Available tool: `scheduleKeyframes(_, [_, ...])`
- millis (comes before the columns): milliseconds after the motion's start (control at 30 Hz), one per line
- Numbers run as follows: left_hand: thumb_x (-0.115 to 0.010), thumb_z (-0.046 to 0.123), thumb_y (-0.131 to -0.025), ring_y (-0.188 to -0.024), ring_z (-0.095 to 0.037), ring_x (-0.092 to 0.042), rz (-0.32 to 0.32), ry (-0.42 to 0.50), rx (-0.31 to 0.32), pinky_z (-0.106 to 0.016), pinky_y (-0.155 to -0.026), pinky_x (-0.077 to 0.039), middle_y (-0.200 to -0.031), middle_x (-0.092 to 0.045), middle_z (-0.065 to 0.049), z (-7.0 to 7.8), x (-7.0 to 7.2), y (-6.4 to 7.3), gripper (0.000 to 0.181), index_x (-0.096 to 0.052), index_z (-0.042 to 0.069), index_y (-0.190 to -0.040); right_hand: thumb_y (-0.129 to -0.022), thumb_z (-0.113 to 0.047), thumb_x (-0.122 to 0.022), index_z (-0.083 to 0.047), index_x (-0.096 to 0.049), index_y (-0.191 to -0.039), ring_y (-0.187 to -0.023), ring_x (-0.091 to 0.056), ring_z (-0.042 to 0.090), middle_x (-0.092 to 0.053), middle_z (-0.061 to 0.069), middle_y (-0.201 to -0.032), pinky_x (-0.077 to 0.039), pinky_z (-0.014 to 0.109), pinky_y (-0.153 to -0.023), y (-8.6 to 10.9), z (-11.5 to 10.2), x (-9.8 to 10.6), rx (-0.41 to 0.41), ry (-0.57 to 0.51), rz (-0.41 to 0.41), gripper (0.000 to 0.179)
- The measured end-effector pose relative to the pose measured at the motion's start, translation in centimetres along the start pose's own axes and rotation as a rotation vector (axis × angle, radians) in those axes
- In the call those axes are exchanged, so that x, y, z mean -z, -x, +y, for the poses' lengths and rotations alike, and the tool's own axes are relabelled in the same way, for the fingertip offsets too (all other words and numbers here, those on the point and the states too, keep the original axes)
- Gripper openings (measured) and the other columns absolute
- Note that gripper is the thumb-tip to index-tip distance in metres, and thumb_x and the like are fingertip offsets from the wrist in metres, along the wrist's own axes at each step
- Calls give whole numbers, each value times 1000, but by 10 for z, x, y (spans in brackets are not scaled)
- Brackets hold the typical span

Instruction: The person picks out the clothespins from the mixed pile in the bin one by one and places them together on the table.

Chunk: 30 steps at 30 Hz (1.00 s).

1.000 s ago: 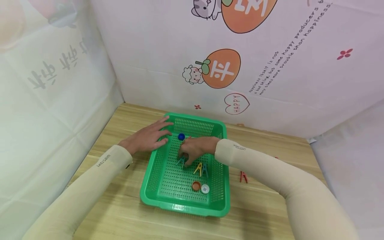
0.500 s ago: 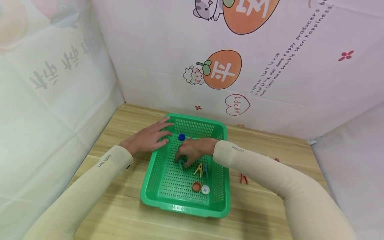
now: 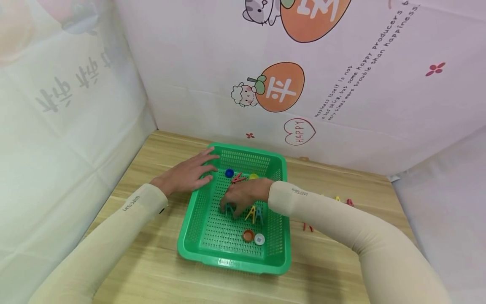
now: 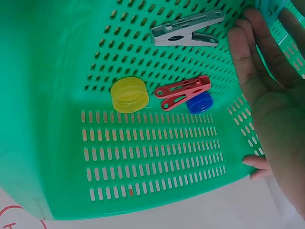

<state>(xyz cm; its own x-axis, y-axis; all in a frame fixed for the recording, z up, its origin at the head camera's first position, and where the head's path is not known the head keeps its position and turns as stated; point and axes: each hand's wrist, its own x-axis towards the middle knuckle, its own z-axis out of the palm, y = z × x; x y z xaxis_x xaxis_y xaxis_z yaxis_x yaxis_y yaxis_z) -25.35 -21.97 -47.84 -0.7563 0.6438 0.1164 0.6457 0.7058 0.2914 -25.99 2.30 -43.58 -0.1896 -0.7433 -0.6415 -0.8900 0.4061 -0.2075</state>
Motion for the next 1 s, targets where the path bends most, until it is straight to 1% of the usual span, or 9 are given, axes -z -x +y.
scheduleKeyframes(67, [-56, 29, -113, -171, -38, -11, -3, 10, 5, -58, -136, -24, -174, -39, -14, 0, 1, 0, 38, -72, 5, -139, -103, -38, -78, -27, -70, -145, -116, -72, 10, -75, -4, -135, -61, 31, -100, 0, 1, 0, 5, 6, 10, 44])
scheduleKeyframes(167, [-57, 28, -112, -171, -38, -11, -7, 15, 14, -58, -136, -25, -174, -39, -15, 1, 2, 0, 38, -72, 5, -139, -104, -37, -77, -27, -73, -138, -114, -69, 10, -73, -6, -133, -60, 31, -99, 2, 3, -1, 29, 16, 32, 36])
scheduleKeyframes(300, [-57, 28, -112, -171, -39, -11, -13, 14, 23, -58, -136, -25, -174, -39, -15, 2, 3, 1, 38, -72, 5, -139, -105, -32, -75, -26, -75, -129, -110, -66, 12, -70, -5, -127, -59, 31, -93, 5, 5, -1, 61, 37, 75, 25])
scheduleKeyframes(400, [-57, 28, -113, -171, -38, -11, -17, 12, 24, -58, -136, -24, -175, -39, -15, 1, 3, 0, 38, -71, 6, -139, -105, -28, -74, -26, -75, -126, -109, -66, 12, -68, -4, -127, -59, 30, -92, 9, 6, -2, 64, 51, 105, 21])
scheduleKeyframes(667, [-56, 29, -113, -171, -38, -10, -23, 13, 29, -59, -136, -24, -175, -38, -15, 3, 4, 0, 39, -71, 6, -140, -105, -20, -75, -22, -75, -129, -106, -64, 12, -67, -2, -124, -59, 28, -91, 22, 13, -2, 81, 36, 179, 24])
scheduleKeyframes(800, [-55, 31, -113, -171, -38, -10, -29, 3, 33, -59, -136, -25, -176, -37, -14, 3, 4, 0, 39, -70, 7, -141, -106, -19, -74, -21, -76, -130, -106, -64, 13, -67, 0, -126, -60, 29, -91, 31, 16, -3, 72, 12, 206, 25])
scheduleKeyframes(867, [-55, 31, -114, -171, -38, -10, -28, 4, 30, -59, -136, -25, -176, -37, -14, 4, 4, 0, 39, -70, 7, -141, -106, -17, -74, -20, -76, -131, -110, -66, 17, -66, 2, -129, -61, 31, -93, 35, 17, -4, 70, -21, 219, 25])
scheduleKeyframes(933, [-55, 30, -114, -171, -39, -10, -25, 8, 25, -60, -136, -25, -175, -37, -14, 4, 4, 0, 39, -71, 6, -140, -106, -16, -73, -18, -75, -131, -127, -66, 24, -67, 5, -138, -61, 35, -101, 40, 19, -4, 71, -55, 236, 25])
scheduleKeyframes(1000, [-56, 29, -113, -171, -39, -10, -22, 13, 21, -60, -136, -25, -175, -38, -15, 4, 4, 0, 38, -71, 6, -139, -105, -14, -74, -17, -76, -131, -142, -61, 31, -66, 8, -145, -60, 40, -107, 46, 21, -5, 77, -83, 260, 25])
